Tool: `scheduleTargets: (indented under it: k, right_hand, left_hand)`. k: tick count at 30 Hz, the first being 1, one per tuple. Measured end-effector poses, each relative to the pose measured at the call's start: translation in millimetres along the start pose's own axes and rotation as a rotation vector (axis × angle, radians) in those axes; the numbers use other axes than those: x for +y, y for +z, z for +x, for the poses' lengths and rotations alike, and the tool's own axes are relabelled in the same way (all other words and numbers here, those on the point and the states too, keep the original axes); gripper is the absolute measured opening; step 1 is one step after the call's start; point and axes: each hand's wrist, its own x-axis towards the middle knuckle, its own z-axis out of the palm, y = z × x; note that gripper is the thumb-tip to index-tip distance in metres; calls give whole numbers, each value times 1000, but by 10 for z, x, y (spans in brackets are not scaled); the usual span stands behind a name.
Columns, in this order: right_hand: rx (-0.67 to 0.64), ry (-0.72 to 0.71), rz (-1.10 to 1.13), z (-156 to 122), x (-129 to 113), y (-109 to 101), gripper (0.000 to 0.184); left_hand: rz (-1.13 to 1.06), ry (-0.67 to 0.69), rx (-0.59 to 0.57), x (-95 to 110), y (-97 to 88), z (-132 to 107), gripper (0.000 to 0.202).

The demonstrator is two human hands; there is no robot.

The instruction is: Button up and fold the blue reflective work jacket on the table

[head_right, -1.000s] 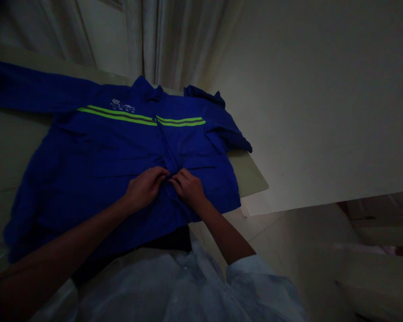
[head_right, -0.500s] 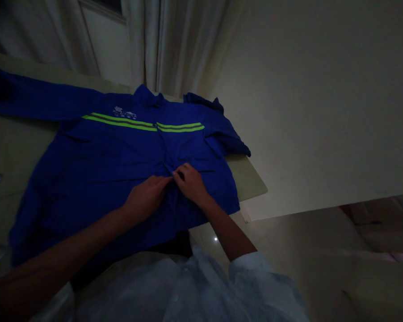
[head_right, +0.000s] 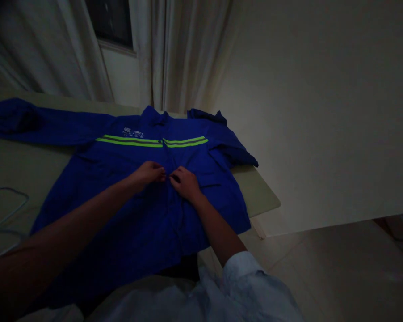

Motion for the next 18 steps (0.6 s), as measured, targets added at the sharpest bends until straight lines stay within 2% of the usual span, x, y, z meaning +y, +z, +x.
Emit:
scheduleTargets:
  k: [4, 7, 13, 18]
  right_hand:
    - [93, -20, 152, -15, 56, 30, 5]
    - [112, -40, 191, -1, 46, 4, 6]
    - [46, -74, 88, 17, -23, -28, 7]
    - [-35, 39, 159, 55, 20, -17, 7]
  left_hand:
    - [-52, 21, 28, -113, 46, 53, 21]
    - [-75, 83, 76, -210, 95, 34, 14]
    - [-102, 220, 192, -264, 155, -22, 12]
    - [-162, 288, 189, -302, 192, -30, 12]
